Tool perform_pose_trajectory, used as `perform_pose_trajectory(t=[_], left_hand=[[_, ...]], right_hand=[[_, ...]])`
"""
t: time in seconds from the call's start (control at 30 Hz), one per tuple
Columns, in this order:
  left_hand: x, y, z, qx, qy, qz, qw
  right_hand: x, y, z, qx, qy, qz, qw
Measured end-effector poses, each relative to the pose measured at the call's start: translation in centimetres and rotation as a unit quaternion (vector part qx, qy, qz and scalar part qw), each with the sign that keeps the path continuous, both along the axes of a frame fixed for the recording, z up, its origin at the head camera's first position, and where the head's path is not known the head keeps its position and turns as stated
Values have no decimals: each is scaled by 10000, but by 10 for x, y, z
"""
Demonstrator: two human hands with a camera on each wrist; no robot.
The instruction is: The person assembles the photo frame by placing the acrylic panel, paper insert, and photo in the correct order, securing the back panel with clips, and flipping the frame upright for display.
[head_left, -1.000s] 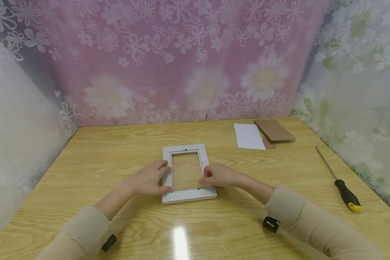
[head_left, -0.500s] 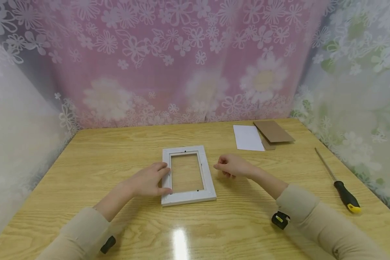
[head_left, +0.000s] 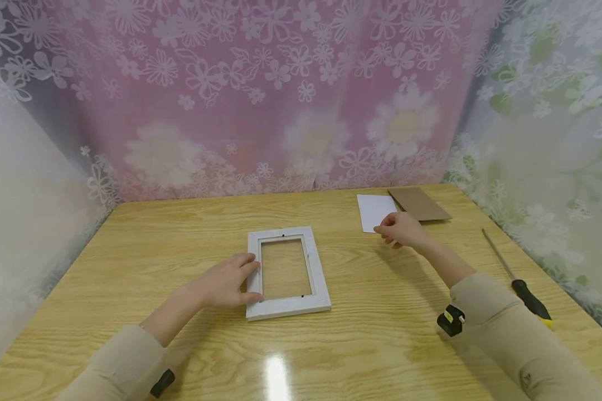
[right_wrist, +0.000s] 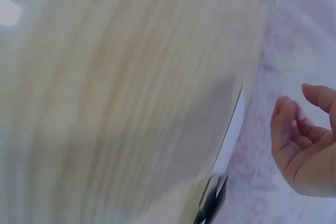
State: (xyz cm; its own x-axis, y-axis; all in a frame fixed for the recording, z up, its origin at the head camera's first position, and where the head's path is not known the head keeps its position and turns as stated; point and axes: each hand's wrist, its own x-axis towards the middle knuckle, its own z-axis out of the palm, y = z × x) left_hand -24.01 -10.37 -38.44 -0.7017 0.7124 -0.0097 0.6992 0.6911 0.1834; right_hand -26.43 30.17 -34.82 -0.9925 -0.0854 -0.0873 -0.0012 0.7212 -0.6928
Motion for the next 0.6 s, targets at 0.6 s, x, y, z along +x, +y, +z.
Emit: perform_pose_trajectory(t=[0.6], left_hand=[[1,-1,-2,1,-21,60,10000]], right_hand=[[-58,20,-10,1179,-333,-674,9902]])
